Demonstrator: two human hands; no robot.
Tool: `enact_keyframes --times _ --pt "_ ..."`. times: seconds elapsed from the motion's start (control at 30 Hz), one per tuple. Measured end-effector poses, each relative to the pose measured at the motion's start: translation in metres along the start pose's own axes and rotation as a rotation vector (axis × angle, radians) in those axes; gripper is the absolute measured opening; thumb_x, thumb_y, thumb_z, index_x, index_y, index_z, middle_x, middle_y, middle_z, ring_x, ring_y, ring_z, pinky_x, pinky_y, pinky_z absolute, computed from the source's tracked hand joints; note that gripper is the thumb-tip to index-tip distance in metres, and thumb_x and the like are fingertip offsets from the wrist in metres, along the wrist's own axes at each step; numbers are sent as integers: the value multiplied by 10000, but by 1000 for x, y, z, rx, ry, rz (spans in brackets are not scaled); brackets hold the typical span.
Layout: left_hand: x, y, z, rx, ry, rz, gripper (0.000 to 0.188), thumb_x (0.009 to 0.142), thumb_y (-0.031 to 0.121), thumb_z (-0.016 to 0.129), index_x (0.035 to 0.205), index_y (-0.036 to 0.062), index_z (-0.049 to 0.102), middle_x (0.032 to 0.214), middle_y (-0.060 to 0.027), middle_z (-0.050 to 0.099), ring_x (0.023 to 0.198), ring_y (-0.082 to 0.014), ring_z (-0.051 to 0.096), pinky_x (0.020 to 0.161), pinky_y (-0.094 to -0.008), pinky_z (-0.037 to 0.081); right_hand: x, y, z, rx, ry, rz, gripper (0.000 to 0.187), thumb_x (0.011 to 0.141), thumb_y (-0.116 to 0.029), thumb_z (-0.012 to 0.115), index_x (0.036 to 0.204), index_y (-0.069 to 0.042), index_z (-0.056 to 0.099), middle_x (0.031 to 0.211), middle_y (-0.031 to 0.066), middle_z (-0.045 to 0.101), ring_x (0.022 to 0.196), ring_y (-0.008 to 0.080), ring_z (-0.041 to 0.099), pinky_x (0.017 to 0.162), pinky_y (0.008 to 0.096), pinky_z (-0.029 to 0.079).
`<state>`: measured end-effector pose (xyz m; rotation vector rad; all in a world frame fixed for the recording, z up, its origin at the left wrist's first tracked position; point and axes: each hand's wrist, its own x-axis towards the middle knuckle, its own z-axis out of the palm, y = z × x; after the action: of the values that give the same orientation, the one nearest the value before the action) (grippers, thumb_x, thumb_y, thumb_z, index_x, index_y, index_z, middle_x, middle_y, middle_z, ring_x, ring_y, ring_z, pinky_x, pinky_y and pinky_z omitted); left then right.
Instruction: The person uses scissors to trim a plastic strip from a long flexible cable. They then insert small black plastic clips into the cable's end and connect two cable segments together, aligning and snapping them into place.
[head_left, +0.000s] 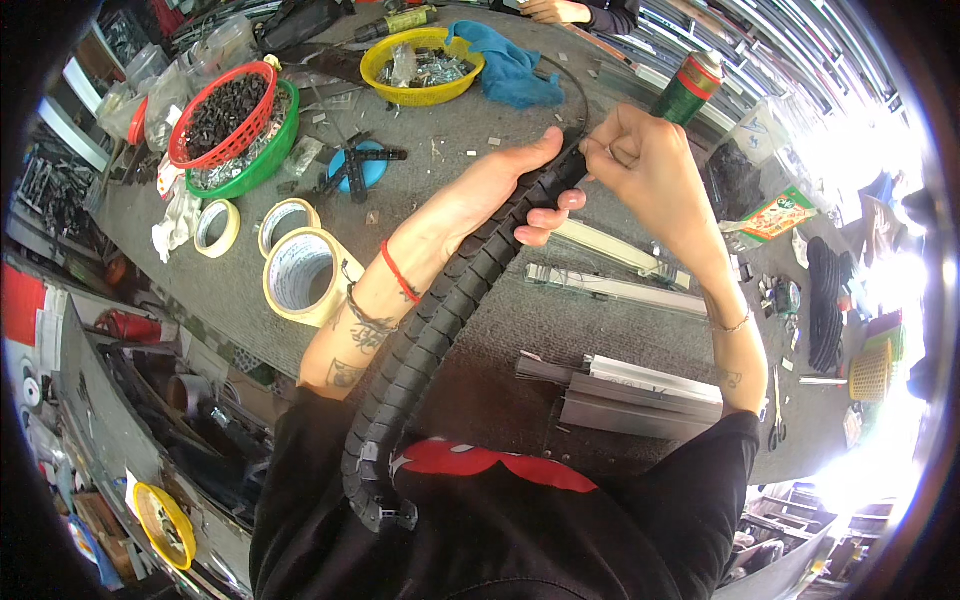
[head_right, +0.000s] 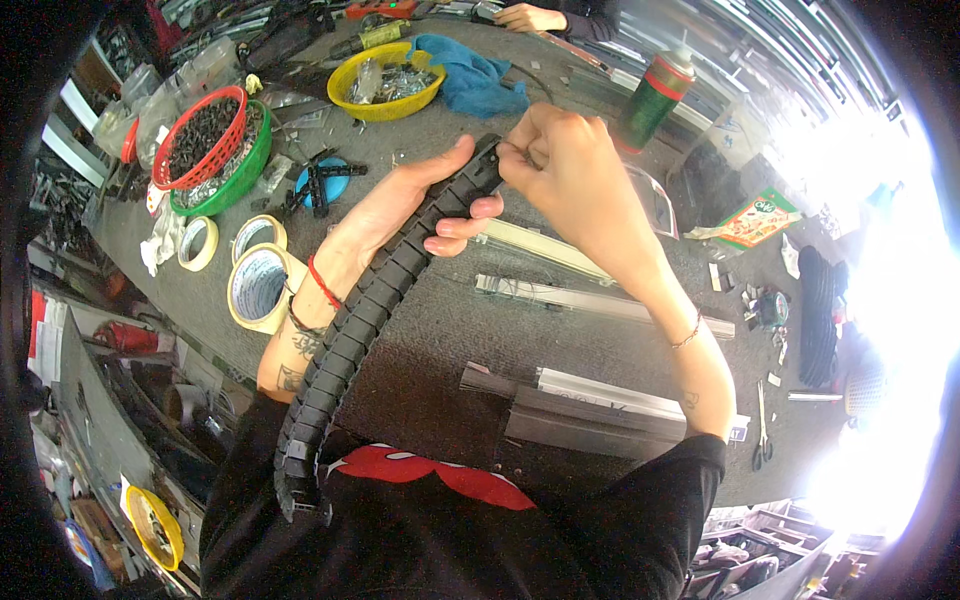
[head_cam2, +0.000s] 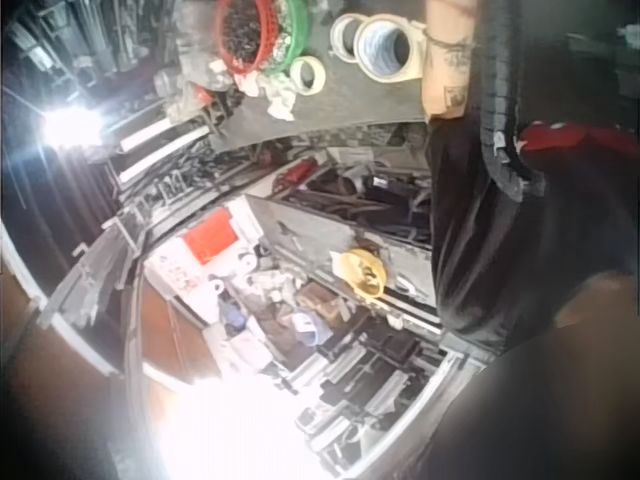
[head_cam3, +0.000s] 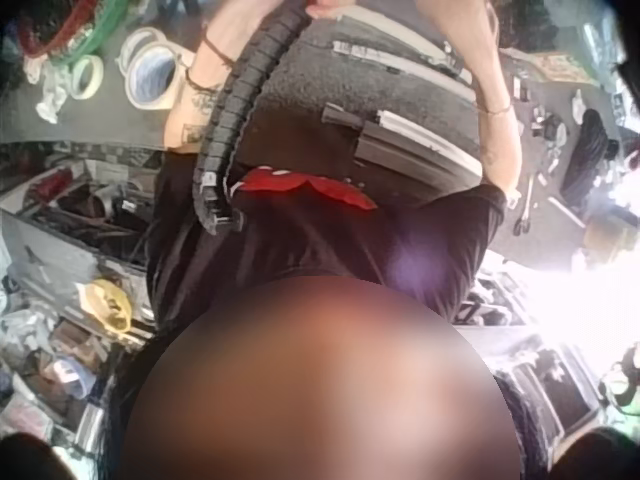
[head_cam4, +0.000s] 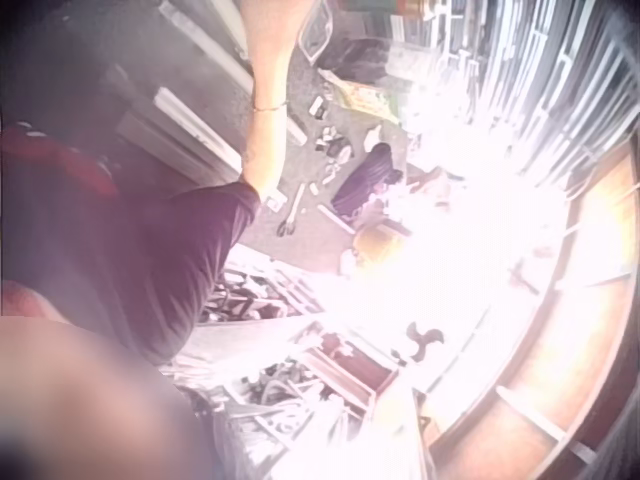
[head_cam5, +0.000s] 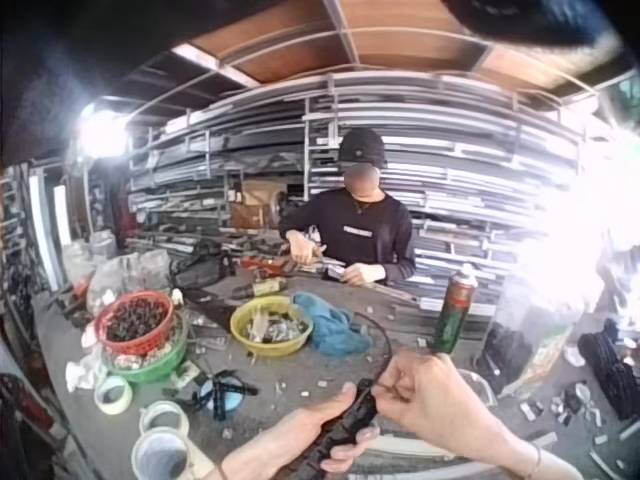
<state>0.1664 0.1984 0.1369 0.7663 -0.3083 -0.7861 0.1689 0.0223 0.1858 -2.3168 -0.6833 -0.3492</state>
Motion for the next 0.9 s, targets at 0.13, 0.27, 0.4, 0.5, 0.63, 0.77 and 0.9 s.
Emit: enact_keyframes --times 0.13,0.27,0.4,0.5,0.63,0.77,0.9 --pt "1 -3 -2 15 8 -3 384 987 421 339 982 60 472 734 -31 467 507 -53 389 375 -169 326 -6 2 7 28 57 24 119 749 -62 616 748 43 562 580 163 563 520 270 570 544 344 445" --pt "3 -7 -3 23 63 -6 384 982 426 354 986 62 475 736 -34 479 505 -52 389 377 -169 337 -15 5 20 0 140 4 88 757 -41 602 777 33 561 570 163 552 495 280 563 523 342 442" --pt "5 -10 -3 23 52 13 394 975 441 365 985 64 477 741 -30 488 505 -51 391 378 -171 339 -20 5 31 101 222 81 64 784 -22 604 806 29 574 521 113 506 438 168 488 478 290 386" --pt "5 -10 -1 62 85 27 397 972 449 369 988 67 480 742 -27 492 506 -49 393 378 -169 335 -21 5 21 68 179 106 90 832 -61 615 873 17 604 514 -26 376 496 24 295 459 219 264" --pt "2 -6 2 110 95 26 403 972 454 366 1008 70 486 740 -28 495 503 -44 395 377 -165 326 -19 3 12 145 146 121 88 830 -66 630 865 12 609 528 -54 341 508 15 265 464 208 224" --pt "-1 -4 3 117 55 24 426 973 461 352 1038 64 492 739 -28 492 495 -42 395 372 -161 317 -18 2 9 260 119 148 92 834 -62 627 875 18 608 551 -65 358 525 16 265 471 200 234" --pt "-2 -5 3 103 20 -2 456 975 467 337 1058 47 493 737 -26 486 486 -36 389 364 -159 309 -20 2 2 131 97 23 112 840 -63 627 892 34 606 573 -62 335 541 19 260 476 189 245"
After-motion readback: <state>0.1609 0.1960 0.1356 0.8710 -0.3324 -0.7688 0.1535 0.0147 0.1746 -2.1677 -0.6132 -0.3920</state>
